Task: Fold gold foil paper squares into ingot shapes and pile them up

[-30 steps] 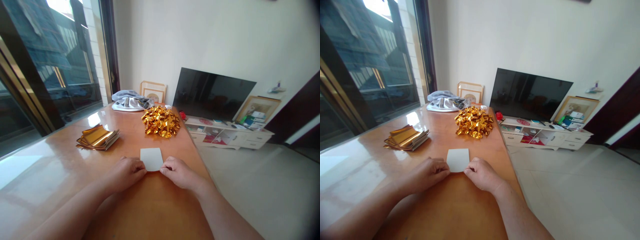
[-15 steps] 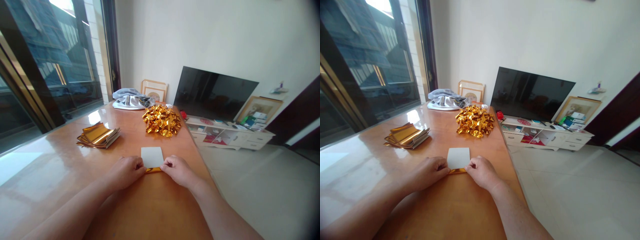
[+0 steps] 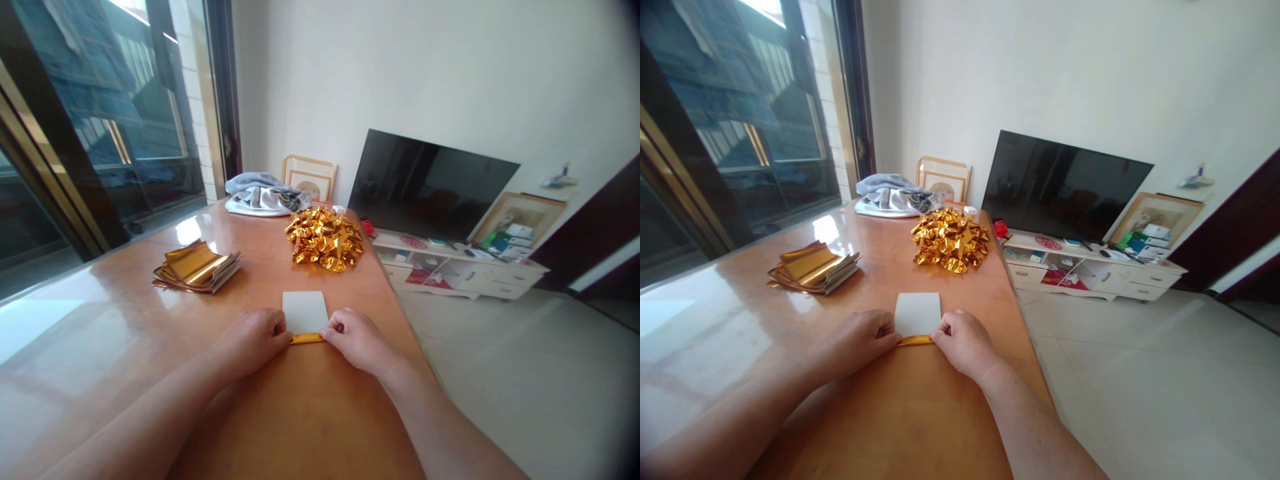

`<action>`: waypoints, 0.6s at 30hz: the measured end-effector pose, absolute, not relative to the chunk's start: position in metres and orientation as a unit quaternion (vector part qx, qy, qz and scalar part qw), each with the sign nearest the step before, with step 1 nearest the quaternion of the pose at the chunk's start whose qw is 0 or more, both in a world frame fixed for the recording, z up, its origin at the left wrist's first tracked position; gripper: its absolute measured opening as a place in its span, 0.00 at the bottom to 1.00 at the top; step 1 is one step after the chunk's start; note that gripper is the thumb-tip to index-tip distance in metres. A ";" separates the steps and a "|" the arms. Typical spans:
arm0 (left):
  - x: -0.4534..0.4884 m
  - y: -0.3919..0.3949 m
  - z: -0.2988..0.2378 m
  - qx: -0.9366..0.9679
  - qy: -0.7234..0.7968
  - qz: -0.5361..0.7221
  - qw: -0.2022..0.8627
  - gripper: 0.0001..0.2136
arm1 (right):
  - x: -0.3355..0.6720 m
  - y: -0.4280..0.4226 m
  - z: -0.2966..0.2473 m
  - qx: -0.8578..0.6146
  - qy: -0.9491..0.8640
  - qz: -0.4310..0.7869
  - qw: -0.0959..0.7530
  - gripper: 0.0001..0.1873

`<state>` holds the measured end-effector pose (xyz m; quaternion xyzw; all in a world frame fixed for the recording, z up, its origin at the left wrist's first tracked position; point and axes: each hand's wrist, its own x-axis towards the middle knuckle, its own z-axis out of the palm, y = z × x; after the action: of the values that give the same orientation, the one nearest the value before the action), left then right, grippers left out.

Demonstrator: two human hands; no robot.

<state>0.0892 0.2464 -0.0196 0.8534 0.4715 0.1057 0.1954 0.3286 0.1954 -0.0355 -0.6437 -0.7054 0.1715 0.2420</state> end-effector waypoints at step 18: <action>0.092 0.239 -0.010 0.904 0.372 0.149 0.148 0.11 | 0.321 0.189 -0.024 -0.669 -0.700 0.140 0.207 0.11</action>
<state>0.0923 0.2385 -0.0099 0.9042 0.3719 0.1488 0.1484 0.3206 0.1886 -0.0242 -0.6692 -0.6996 0.1402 0.2074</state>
